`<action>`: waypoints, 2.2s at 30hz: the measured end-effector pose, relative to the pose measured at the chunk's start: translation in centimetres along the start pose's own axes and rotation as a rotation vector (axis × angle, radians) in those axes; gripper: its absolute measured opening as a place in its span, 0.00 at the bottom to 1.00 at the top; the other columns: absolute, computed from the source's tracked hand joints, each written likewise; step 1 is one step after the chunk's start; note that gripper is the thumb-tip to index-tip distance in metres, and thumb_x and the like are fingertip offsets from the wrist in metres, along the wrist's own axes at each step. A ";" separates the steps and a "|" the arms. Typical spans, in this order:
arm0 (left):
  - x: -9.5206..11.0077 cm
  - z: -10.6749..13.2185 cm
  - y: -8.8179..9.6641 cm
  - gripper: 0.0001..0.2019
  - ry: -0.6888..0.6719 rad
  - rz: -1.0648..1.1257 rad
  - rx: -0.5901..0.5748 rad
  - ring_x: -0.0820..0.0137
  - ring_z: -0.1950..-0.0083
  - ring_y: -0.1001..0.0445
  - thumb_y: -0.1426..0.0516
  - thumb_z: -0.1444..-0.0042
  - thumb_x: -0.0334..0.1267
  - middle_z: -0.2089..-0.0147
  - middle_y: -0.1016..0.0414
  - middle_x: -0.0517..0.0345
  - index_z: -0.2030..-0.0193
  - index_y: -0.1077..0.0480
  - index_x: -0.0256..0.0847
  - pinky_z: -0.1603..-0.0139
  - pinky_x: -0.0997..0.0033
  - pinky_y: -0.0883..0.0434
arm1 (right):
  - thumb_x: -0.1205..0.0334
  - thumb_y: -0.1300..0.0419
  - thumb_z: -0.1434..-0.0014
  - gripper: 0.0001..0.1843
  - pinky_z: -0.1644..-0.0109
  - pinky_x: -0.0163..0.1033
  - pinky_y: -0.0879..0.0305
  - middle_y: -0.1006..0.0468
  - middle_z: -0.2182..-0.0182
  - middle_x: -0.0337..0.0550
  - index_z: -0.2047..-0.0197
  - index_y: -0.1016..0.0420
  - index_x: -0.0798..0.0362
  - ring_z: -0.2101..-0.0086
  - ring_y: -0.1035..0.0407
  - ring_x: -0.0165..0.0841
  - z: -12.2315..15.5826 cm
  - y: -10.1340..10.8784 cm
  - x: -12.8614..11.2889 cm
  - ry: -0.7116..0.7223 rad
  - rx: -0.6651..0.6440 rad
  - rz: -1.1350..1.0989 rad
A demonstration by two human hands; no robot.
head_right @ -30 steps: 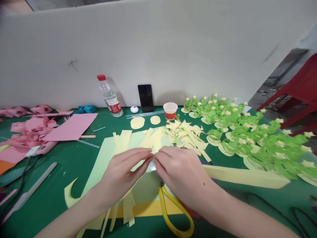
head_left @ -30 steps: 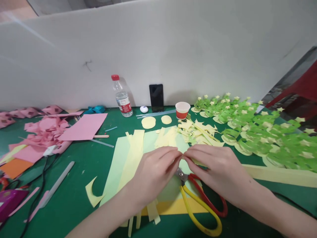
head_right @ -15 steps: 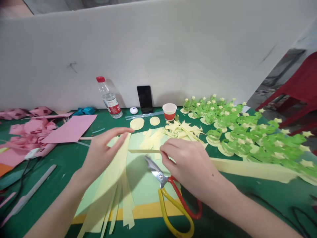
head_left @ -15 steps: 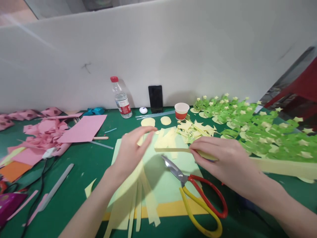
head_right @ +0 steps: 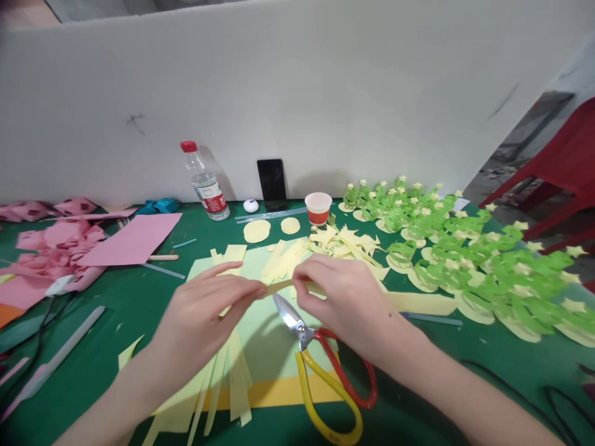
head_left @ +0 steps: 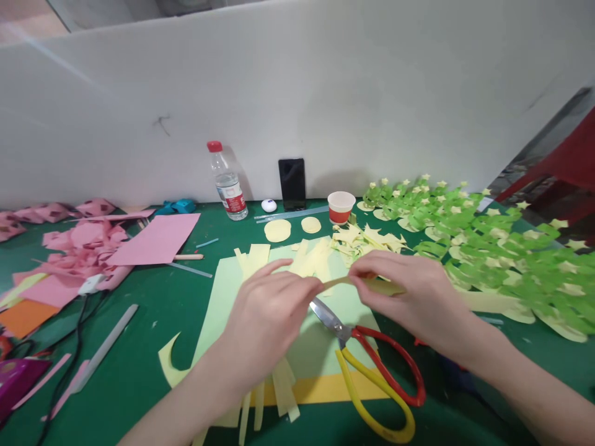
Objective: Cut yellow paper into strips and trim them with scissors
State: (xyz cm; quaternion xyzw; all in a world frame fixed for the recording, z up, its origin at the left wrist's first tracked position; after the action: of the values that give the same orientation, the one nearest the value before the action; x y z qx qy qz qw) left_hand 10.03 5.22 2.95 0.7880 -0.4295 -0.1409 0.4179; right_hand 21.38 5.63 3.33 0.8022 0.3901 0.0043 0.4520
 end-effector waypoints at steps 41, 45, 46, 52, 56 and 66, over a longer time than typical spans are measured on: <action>2.4 1.2 0.5 0.07 -0.013 -0.043 -0.080 0.70 0.75 0.27 0.51 0.43 0.27 0.72 0.25 0.56 0.68 0.33 0.36 0.78 0.73 0.33 | 0.74 0.45 0.46 0.07 0.63 0.37 0.32 0.23 0.73 0.46 0.70 0.26 0.61 0.69 0.30 0.32 1.3 -0.1 -3.0 0.171 0.141 -0.095; 2.5 1.4 0.4 0.06 -0.019 -0.025 -0.088 0.69 0.75 0.28 0.51 0.44 0.26 0.72 0.26 0.57 0.67 0.34 0.36 0.78 0.72 0.32 | 0.74 0.45 0.46 0.07 0.65 0.32 0.32 0.22 0.73 0.46 0.71 0.26 0.61 0.70 0.29 0.29 1.4 0.3 -3.3 0.191 0.157 -0.082; 2.6 1.4 0.3 0.06 -0.022 -0.022 -0.096 0.70 0.75 0.28 0.51 0.44 0.26 0.73 0.26 0.57 0.67 0.34 0.36 0.78 0.72 0.32 | 0.74 0.45 0.46 0.07 0.65 0.31 0.33 0.22 0.73 0.46 0.71 0.26 0.61 0.71 0.29 0.29 1.4 0.4 -3.4 0.202 0.162 -0.075; 2.6 1.3 0.8 0.06 -0.022 -0.011 -0.051 0.71 0.75 0.28 0.51 0.44 0.26 0.73 0.26 0.57 0.64 0.34 0.35 0.77 0.73 0.32 | 0.73 0.44 0.46 0.06 0.65 0.30 0.33 0.22 0.74 0.43 0.71 0.27 0.58 0.70 0.28 0.28 1.3 0.7 -3.7 0.228 0.130 -0.067; 3.0 1.3 1.0 0.06 -0.041 -0.039 -0.042 0.70 0.75 0.28 0.50 0.45 0.25 0.73 0.26 0.56 0.63 0.34 0.34 0.77 0.73 0.32 | 0.73 0.46 0.45 0.07 0.68 0.31 0.33 0.22 0.75 0.43 0.72 0.29 0.58 0.71 0.28 0.28 1.3 0.7 -3.7 0.208 0.132 -0.058; 2.3 1.0 3.7 0.04 0.001 -0.175 0.072 0.71 0.75 0.27 0.48 0.44 0.29 0.75 0.26 0.58 0.65 0.33 0.37 0.78 0.74 0.33 | 0.75 0.46 0.47 0.09 0.72 0.35 0.33 0.24 0.75 0.40 0.71 0.35 0.51 0.73 0.29 0.31 0.0 2.0 -0.5 0.122 0.244 0.191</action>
State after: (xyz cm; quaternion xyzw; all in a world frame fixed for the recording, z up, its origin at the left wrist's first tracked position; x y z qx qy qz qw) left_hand 8.77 1.78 5.49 0.8371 -0.3635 -0.1612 0.3757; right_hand 22.26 4.79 4.97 0.8827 0.3364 0.0486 0.3244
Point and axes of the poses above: each hand's wrist, its own z-axis away from the middle knuckle, its own y-axis out of the back of the hand, x = y × z, the point moved 8 cm from there along -z, towards the middle knuckle
